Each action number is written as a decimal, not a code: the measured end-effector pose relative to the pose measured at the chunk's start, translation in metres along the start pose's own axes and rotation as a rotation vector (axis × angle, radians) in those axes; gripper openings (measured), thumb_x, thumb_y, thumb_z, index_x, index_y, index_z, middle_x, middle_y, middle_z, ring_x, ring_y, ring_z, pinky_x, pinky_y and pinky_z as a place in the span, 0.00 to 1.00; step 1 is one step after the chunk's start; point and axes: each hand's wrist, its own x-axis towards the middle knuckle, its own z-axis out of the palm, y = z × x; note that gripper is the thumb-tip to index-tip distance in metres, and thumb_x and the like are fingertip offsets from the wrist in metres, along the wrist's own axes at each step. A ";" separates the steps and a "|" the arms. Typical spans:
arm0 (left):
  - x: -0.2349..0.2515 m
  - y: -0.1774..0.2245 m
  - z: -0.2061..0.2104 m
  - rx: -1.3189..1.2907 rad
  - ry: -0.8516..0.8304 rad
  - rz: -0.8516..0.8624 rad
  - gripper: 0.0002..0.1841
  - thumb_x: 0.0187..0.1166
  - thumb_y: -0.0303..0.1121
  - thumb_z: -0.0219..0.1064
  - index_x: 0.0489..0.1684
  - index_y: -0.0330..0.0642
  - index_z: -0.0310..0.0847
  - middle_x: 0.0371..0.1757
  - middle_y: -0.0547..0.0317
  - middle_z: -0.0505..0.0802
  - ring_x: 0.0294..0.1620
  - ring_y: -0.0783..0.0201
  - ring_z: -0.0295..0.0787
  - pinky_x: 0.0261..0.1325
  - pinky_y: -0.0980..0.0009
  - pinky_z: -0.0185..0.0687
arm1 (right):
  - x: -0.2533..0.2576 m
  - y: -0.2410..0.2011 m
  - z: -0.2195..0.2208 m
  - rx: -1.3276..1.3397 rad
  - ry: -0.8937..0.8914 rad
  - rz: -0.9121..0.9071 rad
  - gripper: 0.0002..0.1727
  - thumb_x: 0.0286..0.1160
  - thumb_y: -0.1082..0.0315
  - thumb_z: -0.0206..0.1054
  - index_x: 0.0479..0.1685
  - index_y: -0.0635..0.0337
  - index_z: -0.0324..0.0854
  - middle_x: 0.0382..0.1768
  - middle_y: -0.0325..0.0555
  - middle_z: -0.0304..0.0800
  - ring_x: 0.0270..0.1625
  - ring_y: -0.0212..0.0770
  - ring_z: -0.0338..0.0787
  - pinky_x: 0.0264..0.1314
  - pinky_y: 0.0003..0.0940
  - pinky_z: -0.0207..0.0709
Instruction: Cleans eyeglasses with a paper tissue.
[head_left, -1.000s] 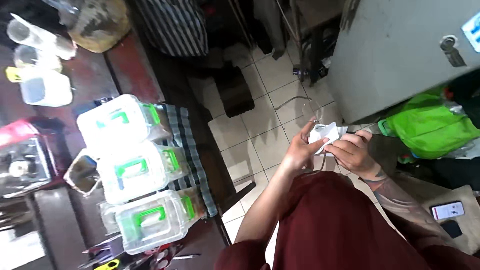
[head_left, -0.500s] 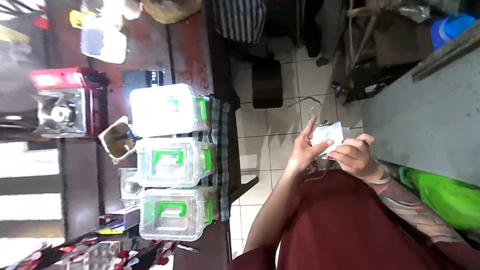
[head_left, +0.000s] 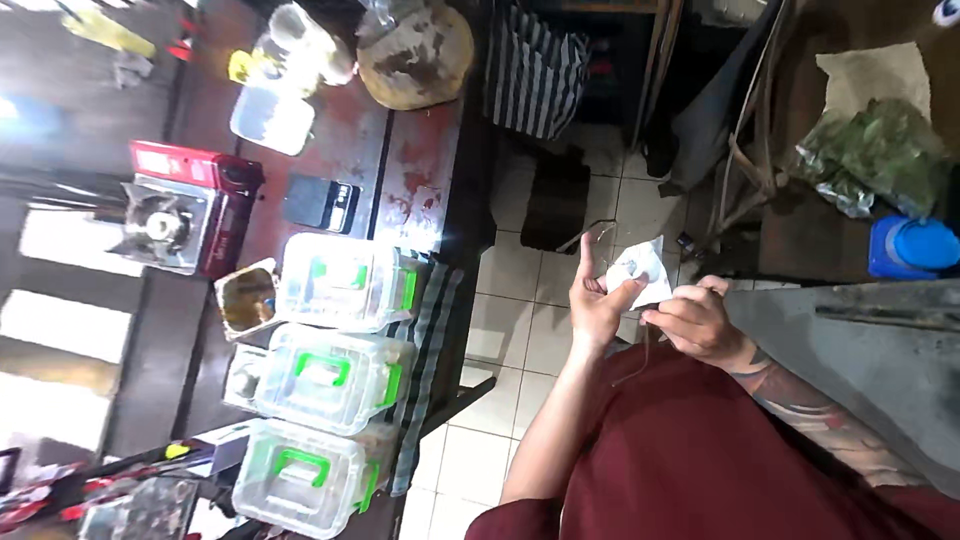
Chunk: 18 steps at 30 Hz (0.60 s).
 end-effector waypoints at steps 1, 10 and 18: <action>0.008 0.001 0.008 -0.011 0.024 -0.001 0.55 0.68 0.24 0.79 0.96 0.66 0.46 0.30 0.54 0.92 0.23 0.67 0.87 0.31 0.69 0.89 | 0.007 0.010 -0.004 0.004 0.004 -0.006 0.06 0.76 0.68 0.73 0.44 0.48 0.94 0.39 0.37 0.91 0.54 0.38 0.83 0.72 0.45 0.62; 0.085 0.017 0.028 0.042 -0.174 -0.242 0.52 0.73 0.25 0.77 0.97 0.61 0.43 0.43 0.47 0.95 0.35 0.59 0.94 0.44 0.61 0.94 | 0.054 0.094 -0.017 -0.037 -0.015 -0.039 0.07 0.74 0.70 0.73 0.43 0.47 0.95 0.42 0.36 0.92 0.57 0.40 0.82 0.73 0.47 0.60; 0.175 0.025 0.027 -0.014 -0.167 -0.178 0.55 0.68 0.20 0.78 0.96 0.63 0.46 0.36 0.48 0.94 0.28 0.62 0.91 0.36 0.66 0.92 | 0.098 0.152 0.008 -0.078 -0.006 0.019 0.06 0.74 0.68 0.75 0.43 0.46 0.95 0.39 0.35 0.92 0.55 0.38 0.83 0.73 0.46 0.61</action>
